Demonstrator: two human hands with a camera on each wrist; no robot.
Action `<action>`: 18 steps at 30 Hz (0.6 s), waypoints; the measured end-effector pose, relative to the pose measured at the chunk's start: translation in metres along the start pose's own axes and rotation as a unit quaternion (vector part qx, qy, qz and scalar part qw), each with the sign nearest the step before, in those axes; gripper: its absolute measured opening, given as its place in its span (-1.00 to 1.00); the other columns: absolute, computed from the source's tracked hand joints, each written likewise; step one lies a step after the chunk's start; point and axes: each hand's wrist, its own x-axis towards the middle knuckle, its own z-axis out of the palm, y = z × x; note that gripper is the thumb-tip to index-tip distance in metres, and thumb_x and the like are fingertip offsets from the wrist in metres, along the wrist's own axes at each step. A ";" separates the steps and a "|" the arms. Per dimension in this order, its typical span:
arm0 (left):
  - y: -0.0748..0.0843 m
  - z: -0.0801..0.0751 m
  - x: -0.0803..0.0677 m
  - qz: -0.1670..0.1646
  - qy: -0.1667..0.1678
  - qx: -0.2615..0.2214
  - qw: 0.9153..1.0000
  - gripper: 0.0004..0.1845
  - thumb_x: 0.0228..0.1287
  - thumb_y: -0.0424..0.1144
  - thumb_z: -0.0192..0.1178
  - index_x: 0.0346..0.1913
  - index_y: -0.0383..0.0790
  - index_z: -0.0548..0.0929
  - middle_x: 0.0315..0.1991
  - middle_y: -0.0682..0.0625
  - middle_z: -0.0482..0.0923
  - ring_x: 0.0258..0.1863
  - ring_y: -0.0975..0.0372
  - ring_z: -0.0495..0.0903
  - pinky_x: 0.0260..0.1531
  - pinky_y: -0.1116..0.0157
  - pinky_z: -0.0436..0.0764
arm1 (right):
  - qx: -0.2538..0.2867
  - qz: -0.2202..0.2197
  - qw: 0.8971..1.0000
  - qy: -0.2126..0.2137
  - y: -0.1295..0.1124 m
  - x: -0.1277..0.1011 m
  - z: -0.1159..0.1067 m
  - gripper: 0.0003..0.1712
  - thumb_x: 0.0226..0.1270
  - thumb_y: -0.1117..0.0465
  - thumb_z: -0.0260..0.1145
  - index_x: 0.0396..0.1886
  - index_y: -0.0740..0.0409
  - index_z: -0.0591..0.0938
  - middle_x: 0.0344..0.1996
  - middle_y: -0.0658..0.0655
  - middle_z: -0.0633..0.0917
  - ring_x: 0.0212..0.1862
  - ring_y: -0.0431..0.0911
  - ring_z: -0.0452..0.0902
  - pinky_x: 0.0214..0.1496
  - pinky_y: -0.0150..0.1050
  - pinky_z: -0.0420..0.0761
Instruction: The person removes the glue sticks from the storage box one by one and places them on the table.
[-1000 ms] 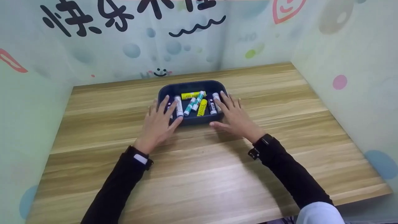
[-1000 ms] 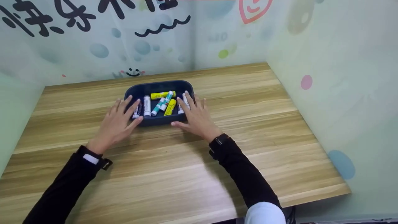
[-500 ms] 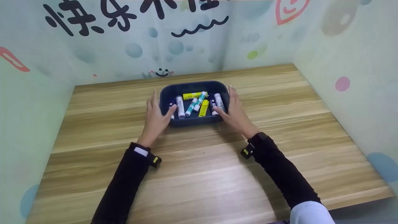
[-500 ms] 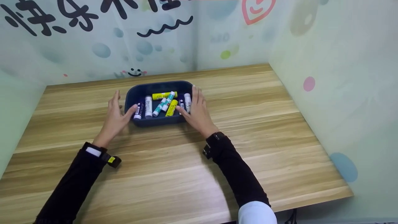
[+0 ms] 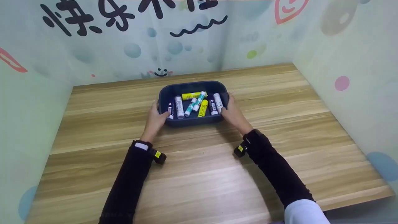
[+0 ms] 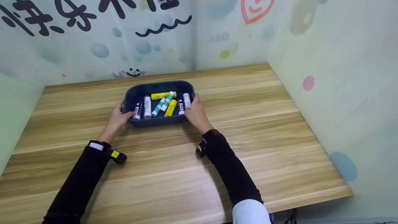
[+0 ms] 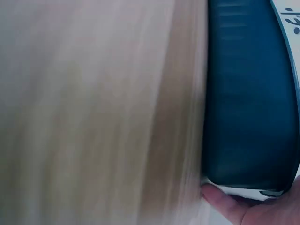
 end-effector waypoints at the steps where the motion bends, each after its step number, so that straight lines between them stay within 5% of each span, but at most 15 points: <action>1: -0.001 0.000 0.001 -0.002 0.000 -0.007 1.000 -0.28 0.14 -0.41 0.03 0.38 -0.46 0.07 0.34 -0.34 0.18 0.35 -0.02 0.19 0.39 0.16 0.14 | 0.009 -0.001 1.000 0.001 0.000 0.001 0.000 -0.17 0.18 0.36 -0.03 0.40 0.46 -0.14 0.40 0.46 0.02 0.44 0.16 -0.06 0.50 -0.07 -0.04; 8: -0.002 0.005 0.001 0.009 0.002 -0.011 1.000 -0.37 0.16 -0.48 -0.12 0.37 -0.42 0.14 0.33 -0.30 0.23 0.34 0.01 0.22 0.38 0.18 0.16 | 0.054 -0.009 0.998 -0.012 -0.003 0.006 -0.002 -0.25 0.13 0.55 -0.11 0.36 0.48 -0.07 0.29 0.52 0.20 0.34 0.22 0.14 0.46 -0.03 0.08; 18: -0.001 0.002 -0.001 0.025 -0.027 -0.024 0.999 -0.37 0.13 -0.55 -0.16 0.34 -0.49 0.10 0.32 -0.34 0.19 0.34 -0.02 0.18 0.40 0.14 0.12 | 0.038 -0.002 0.999 -0.024 -0.005 0.004 -0.003 -0.28 0.10 0.61 -0.14 0.32 0.55 -0.07 0.18 0.59 0.28 0.28 0.27 0.22 0.42 0.00 0.16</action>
